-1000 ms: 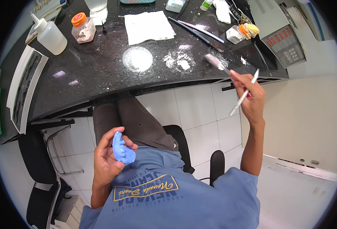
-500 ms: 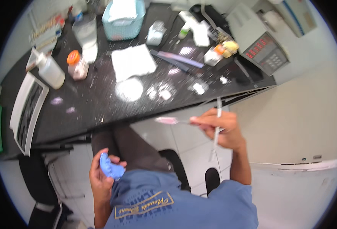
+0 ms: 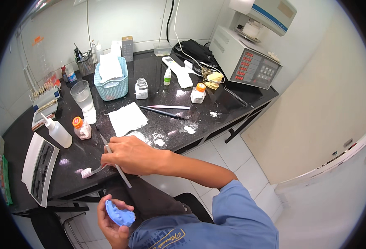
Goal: The person cleans and scrapes excess material from a yellow dental model using a dental tool, then uses a toothbrush to brush the blue impression mold.
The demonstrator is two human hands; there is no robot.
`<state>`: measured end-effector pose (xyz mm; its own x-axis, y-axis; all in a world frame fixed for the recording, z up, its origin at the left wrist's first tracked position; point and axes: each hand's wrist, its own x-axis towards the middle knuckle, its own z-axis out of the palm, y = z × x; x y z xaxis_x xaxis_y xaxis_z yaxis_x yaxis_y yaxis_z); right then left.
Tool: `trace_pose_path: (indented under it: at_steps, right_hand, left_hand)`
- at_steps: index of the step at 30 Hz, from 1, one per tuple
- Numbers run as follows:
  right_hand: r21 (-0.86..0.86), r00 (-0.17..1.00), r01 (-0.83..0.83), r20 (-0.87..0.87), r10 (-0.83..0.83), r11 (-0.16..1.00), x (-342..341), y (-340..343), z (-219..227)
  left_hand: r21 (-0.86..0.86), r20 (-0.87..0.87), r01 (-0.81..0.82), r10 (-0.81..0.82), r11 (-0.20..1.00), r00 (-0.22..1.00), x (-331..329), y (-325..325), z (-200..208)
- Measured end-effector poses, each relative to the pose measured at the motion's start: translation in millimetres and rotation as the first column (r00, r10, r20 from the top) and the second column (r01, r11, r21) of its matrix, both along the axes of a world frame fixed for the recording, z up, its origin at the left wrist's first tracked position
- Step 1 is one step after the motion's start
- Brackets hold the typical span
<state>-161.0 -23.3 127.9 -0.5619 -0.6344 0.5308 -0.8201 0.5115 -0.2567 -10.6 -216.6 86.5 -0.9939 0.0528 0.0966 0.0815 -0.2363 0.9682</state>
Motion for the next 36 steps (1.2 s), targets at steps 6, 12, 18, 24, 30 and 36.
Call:
trace_pose_path:
  at_steps: [6, 12, 18, 24, 30, 36]
  right_hand:
    - [0.054, 0.998, 0.049, -0.027, -0.048, 0.997, -7, -5, -15]
    - [-0.159, 0.984, 0.079, -0.147, -0.103, 0.984, -2, 7, -6]
    - [-0.380, 0.998, 0.052, 0.052, -0.034, 0.923, 39, 13, 13]
    - [-0.738, 0.937, 0.155, 0.320, 0.139, 0.657, 81, -2, -7]
    - [-0.716, 0.958, 0.043, 0.227, 0.174, 0.697, 76, -28, -8]
    - [-0.638, 0.968, 0.025, 0.207, 0.140, 0.769, 77, -33, -3]
  left_hand:
    - [-0.001, -0.050, -0.116, 0.116, 0.993, 0.992, -11, -13, 3]
    - [-0.063, -0.127, -0.241, 0.231, 0.969, 0.964, -41, -16, 9]
    - [0.088, -0.142, -0.210, 0.221, 0.974, 0.965, -70, -24, 16]
    - [0.069, -0.171, -0.222, 0.230, 0.973, 0.958, -73, -19, 12]
    - [0.133, -0.144, -0.185, 0.204, 0.974, 0.968, -64, -19, 13]
    - [0.132, -0.144, -0.178, 0.196, 0.975, 0.970, -61, -13, 9]
